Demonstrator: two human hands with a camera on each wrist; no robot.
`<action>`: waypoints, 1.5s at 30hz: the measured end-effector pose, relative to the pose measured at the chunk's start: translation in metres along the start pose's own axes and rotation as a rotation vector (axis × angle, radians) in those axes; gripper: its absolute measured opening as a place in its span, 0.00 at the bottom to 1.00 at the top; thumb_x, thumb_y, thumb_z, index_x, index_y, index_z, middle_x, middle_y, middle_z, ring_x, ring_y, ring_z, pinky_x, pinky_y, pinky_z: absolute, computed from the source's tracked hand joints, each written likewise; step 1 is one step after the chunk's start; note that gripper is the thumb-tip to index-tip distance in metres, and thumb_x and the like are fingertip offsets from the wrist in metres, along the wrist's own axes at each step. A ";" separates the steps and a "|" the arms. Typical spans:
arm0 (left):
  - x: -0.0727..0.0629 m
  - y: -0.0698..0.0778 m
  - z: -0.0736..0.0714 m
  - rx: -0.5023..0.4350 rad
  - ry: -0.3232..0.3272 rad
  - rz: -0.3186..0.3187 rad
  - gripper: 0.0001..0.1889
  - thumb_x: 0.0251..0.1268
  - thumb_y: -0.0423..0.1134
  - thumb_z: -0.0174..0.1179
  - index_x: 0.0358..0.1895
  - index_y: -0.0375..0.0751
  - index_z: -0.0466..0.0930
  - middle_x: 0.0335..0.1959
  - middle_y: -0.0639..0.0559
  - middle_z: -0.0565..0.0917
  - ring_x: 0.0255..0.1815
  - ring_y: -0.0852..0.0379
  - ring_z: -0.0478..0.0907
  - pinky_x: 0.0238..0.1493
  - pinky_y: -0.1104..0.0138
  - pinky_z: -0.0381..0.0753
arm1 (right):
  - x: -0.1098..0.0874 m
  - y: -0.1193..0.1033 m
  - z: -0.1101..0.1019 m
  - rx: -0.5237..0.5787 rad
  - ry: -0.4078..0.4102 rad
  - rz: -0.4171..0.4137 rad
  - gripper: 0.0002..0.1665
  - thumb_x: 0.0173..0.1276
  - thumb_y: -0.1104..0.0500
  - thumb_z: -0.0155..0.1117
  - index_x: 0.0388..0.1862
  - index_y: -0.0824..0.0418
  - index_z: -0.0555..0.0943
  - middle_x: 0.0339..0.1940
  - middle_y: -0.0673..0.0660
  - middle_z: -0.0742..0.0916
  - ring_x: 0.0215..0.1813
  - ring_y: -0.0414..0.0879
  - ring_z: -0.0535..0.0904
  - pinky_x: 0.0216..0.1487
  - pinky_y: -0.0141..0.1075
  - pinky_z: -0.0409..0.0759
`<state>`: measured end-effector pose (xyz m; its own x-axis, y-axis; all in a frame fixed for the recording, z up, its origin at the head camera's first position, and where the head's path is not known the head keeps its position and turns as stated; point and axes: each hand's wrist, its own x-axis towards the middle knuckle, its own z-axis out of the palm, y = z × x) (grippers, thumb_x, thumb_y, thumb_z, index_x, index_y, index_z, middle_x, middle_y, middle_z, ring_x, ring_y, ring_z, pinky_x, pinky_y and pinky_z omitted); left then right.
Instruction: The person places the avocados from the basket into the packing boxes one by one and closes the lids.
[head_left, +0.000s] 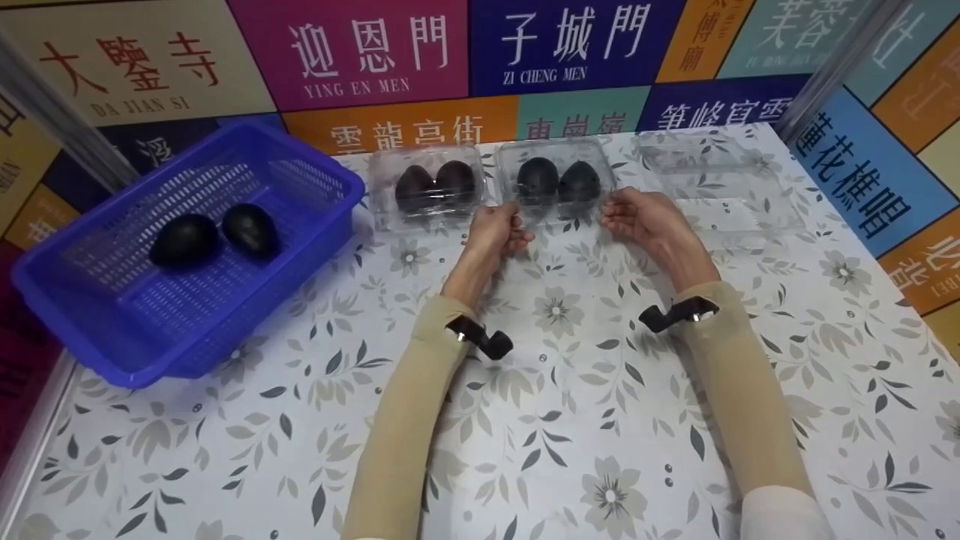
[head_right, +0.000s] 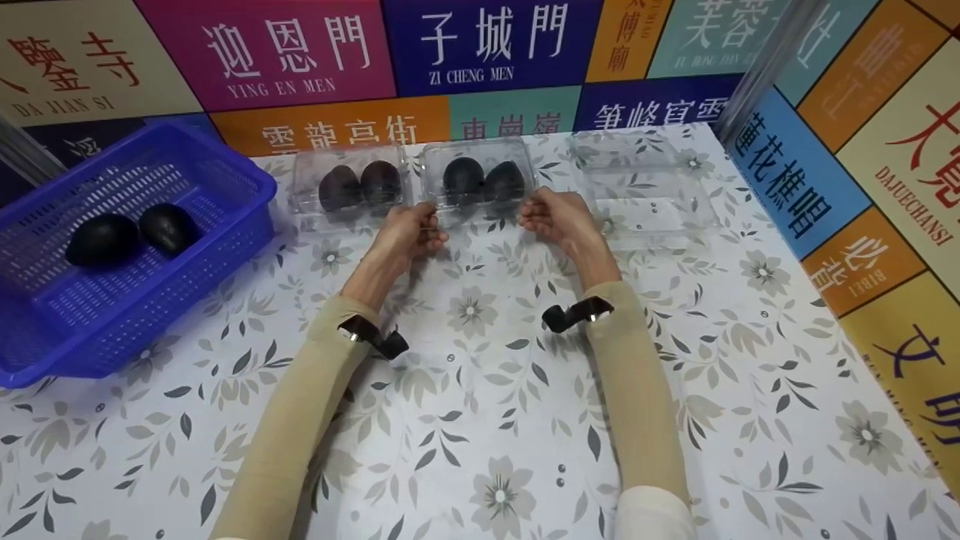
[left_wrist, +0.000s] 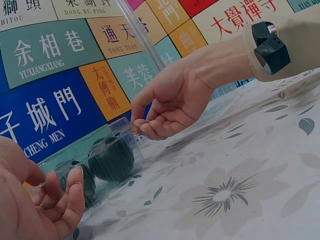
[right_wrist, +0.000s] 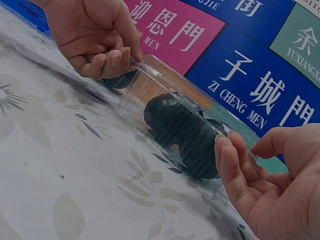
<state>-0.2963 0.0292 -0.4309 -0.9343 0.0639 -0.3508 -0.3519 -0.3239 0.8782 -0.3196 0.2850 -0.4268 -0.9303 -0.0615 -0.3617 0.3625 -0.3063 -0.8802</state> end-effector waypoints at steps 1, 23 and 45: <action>0.000 0.000 0.000 0.005 0.002 0.002 0.09 0.79 0.34 0.48 0.39 0.31 0.71 0.22 0.50 0.73 0.14 0.58 0.79 0.16 0.73 0.79 | 0.000 0.000 0.001 0.001 0.003 -0.002 0.09 0.75 0.65 0.60 0.37 0.70 0.81 0.28 0.60 0.86 0.29 0.50 0.85 0.34 0.34 0.85; -0.009 0.010 0.003 0.090 -0.067 -0.168 0.17 0.81 0.42 0.45 0.48 0.28 0.76 0.19 0.51 0.76 0.14 0.55 0.78 0.17 0.68 0.79 | -0.022 -0.017 0.009 -0.355 -0.099 0.091 0.23 0.81 0.51 0.52 0.46 0.73 0.80 0.26 0.58 0.86 0.27 0.49 0.86 0.34 0.35 0.86; -0.029 0.001 0.028 0.325 -0.203 -0.041 0.06 0.74 0.36 0.53 0.44 0.35 0.73 0.29 0.46 0.77 0.21 0.55 0.77 0.30 0.65 0.83 | -0.049 -0.056 -0.007 -0.677 -0.188 -0.109 0.28 0.80 0.51 0.55 0.63 0.75 0.73 0.40 0.58 0.87 0.39 0.47 0.87 0.44 0.37 0.86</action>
<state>-0.2716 0.0530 -0.4109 -0.9001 0.2666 -0.3444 -0.3583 -0.0034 0.9336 -0.2940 0.3123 -0.3618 -0.9350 -0.2461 -0.2552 0.1653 0.3342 -0.9279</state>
